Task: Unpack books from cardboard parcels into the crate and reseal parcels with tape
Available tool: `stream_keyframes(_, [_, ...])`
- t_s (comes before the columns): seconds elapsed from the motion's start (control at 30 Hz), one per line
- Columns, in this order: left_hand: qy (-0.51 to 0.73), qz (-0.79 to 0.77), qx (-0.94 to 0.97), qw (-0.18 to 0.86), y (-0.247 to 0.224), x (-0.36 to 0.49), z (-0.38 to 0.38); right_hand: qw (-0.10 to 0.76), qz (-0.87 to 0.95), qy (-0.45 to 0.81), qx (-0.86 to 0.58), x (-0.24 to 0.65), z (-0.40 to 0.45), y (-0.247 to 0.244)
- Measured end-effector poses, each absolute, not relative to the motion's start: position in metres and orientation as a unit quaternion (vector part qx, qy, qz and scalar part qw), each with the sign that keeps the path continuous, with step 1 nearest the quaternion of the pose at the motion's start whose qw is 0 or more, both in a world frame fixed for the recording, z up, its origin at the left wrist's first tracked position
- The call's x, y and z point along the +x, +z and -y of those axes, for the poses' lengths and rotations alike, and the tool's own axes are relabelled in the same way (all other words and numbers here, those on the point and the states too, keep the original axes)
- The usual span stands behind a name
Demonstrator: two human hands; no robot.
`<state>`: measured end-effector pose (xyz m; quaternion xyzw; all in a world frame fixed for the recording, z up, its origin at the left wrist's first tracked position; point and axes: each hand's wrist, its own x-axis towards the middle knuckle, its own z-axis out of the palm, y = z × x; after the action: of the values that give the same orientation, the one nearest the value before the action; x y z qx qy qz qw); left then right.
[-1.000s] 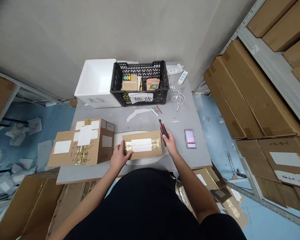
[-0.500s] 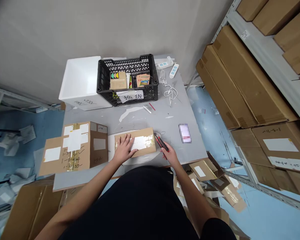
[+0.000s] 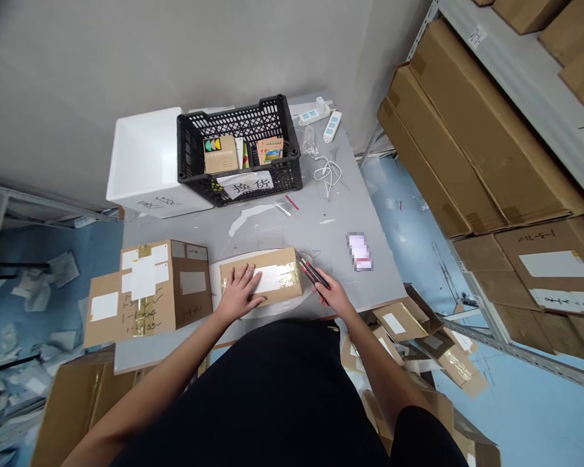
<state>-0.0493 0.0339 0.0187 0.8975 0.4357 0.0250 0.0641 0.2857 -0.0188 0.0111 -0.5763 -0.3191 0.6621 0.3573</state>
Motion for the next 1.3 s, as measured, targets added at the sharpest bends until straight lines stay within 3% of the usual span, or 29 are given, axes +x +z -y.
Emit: stream_keyframes(1.3, [0.001, -0.473, 0.878, 0.076, 0.011, -0.04, -0.041, 0.23, 0.318, 0.696, -0.601, 0.307, 0.053, 0.04])
